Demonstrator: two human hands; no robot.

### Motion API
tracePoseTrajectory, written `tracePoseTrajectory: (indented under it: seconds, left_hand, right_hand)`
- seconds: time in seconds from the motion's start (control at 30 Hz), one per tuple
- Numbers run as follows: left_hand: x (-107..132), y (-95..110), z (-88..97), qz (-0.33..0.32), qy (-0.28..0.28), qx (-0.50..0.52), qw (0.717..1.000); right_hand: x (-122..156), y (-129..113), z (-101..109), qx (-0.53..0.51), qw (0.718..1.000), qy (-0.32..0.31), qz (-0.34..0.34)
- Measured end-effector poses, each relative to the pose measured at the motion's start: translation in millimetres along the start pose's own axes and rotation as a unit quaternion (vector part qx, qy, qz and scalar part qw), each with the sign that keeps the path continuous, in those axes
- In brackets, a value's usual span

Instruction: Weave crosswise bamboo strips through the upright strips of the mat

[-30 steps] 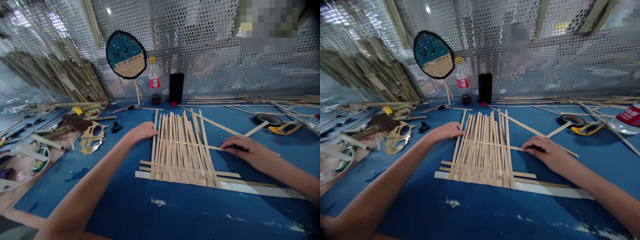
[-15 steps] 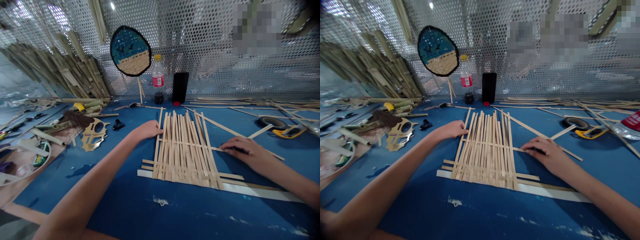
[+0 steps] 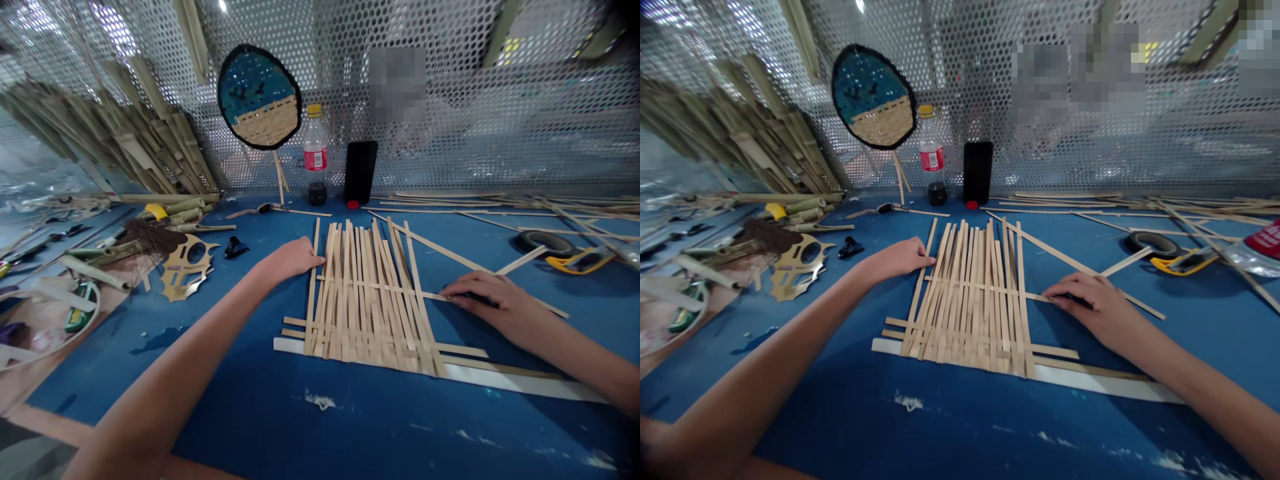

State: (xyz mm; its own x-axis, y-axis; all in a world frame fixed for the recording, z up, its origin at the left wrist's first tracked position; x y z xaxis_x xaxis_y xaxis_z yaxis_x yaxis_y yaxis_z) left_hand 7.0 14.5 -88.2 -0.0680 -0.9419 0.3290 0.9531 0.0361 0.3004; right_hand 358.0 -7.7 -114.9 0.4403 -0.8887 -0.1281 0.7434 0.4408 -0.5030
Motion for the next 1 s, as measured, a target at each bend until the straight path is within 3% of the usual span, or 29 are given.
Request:
tracePoseTrajectory:
  seconds: [0.2, 0.53, 1.0]
  left_hand:
    - [5.7, 1.4, 8.0, 0.012, 0.009, -0.036, 0.999]
    - [-6.4, 7.1, -19.6, -0.032, -0.043, 0.023, 0.998]
    - [6.5, 17.4, -18.2, -0.065, -0.133, 0.101, 0.984]
  right_hand:
    - [0.8, 2.5, -2.0, 0.003, 1.000, 0.001, 0.007]
    - [-0.8, -2.0, -2.0, 0.036, 0.999, 0.008, 0.024]
    - [1.8, -20.1, 1.0, 0.033, 0.999, -0.003, 0.038]
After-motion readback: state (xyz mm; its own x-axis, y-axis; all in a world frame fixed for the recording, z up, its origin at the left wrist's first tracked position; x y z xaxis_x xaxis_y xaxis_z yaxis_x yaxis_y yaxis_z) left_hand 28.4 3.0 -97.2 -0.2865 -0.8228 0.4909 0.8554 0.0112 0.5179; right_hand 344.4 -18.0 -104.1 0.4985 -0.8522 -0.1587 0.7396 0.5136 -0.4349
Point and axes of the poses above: each hand's wrist, its own x-axis away from the middle knuckle, its own z-axis out of the back of the hand, y = z × x, the point moved 10 cm from there along -x, towards the middle knuckle, and after that the axes turned 2 degrees about -z, right-handed, at the moved point
